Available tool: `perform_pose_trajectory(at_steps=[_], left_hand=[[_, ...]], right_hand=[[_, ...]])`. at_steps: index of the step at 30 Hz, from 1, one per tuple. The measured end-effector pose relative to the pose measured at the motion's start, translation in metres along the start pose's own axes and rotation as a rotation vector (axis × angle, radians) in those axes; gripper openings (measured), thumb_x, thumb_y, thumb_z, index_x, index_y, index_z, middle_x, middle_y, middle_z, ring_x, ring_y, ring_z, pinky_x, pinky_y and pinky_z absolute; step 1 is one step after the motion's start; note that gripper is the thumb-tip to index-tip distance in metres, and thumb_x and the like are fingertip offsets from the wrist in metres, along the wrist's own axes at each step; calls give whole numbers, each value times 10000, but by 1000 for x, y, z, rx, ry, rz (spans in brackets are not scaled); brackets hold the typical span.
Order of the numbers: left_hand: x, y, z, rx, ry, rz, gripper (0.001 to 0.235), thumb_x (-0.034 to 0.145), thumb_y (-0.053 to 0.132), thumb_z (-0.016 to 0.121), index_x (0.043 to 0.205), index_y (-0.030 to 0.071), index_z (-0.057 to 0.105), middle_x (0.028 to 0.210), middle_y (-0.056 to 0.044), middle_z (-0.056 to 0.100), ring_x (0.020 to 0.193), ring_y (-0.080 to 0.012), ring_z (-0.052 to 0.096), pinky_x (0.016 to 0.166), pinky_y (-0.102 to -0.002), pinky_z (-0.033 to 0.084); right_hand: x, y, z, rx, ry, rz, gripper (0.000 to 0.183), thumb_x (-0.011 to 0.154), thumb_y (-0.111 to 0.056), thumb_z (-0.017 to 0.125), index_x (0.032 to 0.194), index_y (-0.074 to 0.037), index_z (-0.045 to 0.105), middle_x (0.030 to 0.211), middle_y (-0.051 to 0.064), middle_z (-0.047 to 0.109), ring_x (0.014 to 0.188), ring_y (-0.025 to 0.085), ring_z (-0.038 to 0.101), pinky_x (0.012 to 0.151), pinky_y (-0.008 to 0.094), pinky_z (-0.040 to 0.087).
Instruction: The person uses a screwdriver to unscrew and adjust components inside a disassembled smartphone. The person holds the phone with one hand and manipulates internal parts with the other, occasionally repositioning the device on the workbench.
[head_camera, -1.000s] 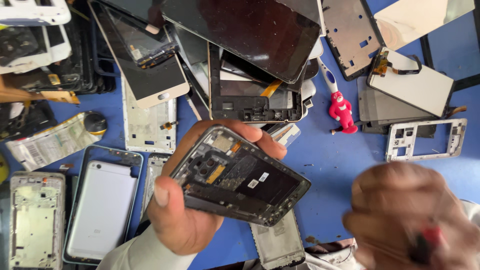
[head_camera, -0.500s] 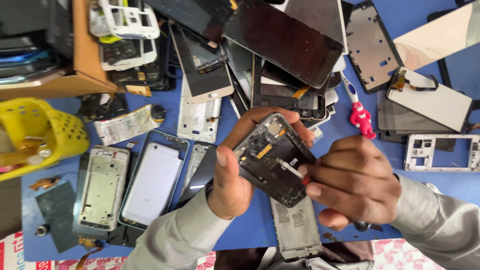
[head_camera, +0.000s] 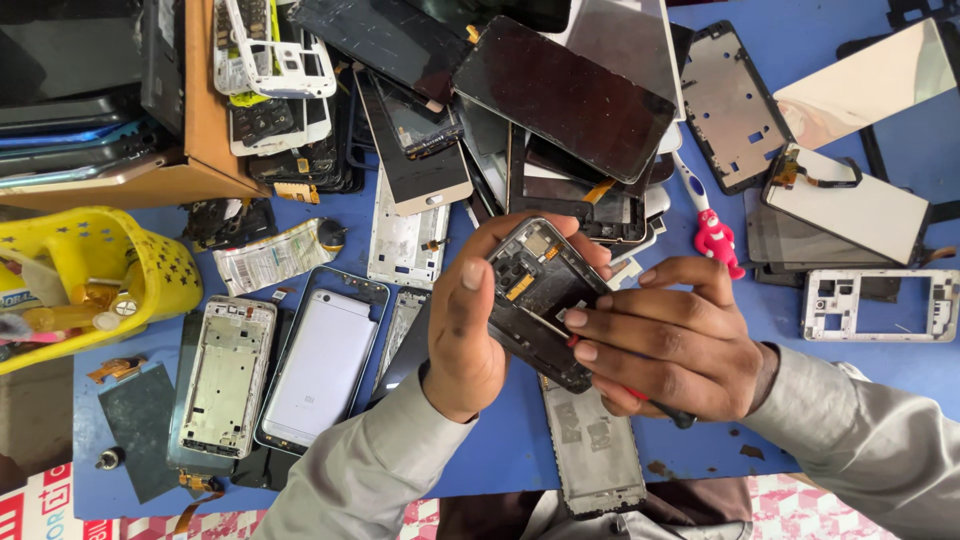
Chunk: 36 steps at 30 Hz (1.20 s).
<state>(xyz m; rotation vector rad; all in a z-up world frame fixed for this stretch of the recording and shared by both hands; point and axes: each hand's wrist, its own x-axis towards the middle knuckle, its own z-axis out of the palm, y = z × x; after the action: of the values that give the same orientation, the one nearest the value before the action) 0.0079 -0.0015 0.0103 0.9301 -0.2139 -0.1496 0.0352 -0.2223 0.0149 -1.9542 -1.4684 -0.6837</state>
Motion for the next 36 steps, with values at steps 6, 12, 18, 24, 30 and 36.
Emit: perform_pose_trajectory(at_steps=[6, 12, 18, 24, 30, 36], left_hand=[[-1, 8, 5, 56, 26, -40, 654, 1129, 476, 435, 1429, -102, 499, 1270, -284, 671, 1159, -324, 696, 1041, -440, 592], [2, 11, 4, 126, 38, -41, 664, 1127, 475, 450, 1452, -102, 495, 1298, -264, 677, 1206, -310, 693, 1071, -435, 592], [3, 7, 1, 142, 62, 12, 647, 1158, 463, 442, 1474, -99, 497, 1264, -272, 681, 1188, -302, 697, 1072, -419, 590], [0, 1, -2, 148, 43, 37, 588, 1181, 423, 445, 1418, -113, 500, 1272, -278, 683, 1177, -307, 706, 1056, -421, 601], [-2, -1, -2, 130, 48, 55, 543, 1197, 375, 454, 1417, -119, 500, 1272, -286, 681, 1183, -315, 705, 1070, -417, 597], [-1, -3, -2, 118, 51, 67, 502, 1210, 336, 453, 1422, -117, 494, 1280, -295, 676, 1194, -314, 701, 1082, -415, 593]], right_hand=[[1, 0, 2, 29, 9, -33, 235, 957, -186, 812, 1138, -102, 687, 1176, 61, 740, 1083, 203, 700, 933, 410, 466], [-5, 4, 4, 20, 17, -32, 258, 961, -156, 837, 1156, -102, 677, 1185, 73, 744, 1111, 212, 699, 961, 427, 430], [-2, 6, 4, -37, -23, 33, 244, 992, -211, 799, 1169, -138, 648, 1225, 53, 740, 1147, 212, 676, 1017, 456, 368], [-3, 5, 2, 10, -41, -11, 226, 1002, -308, 758, 1152, -177, 652, 1199, 29, 746, 1128, 202, 672, 987, 473, 325], [-5, 4, 2, -76, 5, 28, 162, 1005, -211, 725, 1133, -161, 638, 1191, 23, 755, 1122, 196, 664, 977, 472, 318], [-9, 2, 6, -44, -18, -2, 181, 996, -230, 734, 1134, -169, 635, 1178, 16, 764, 1097, 165, 673, 946, 456, 297]])
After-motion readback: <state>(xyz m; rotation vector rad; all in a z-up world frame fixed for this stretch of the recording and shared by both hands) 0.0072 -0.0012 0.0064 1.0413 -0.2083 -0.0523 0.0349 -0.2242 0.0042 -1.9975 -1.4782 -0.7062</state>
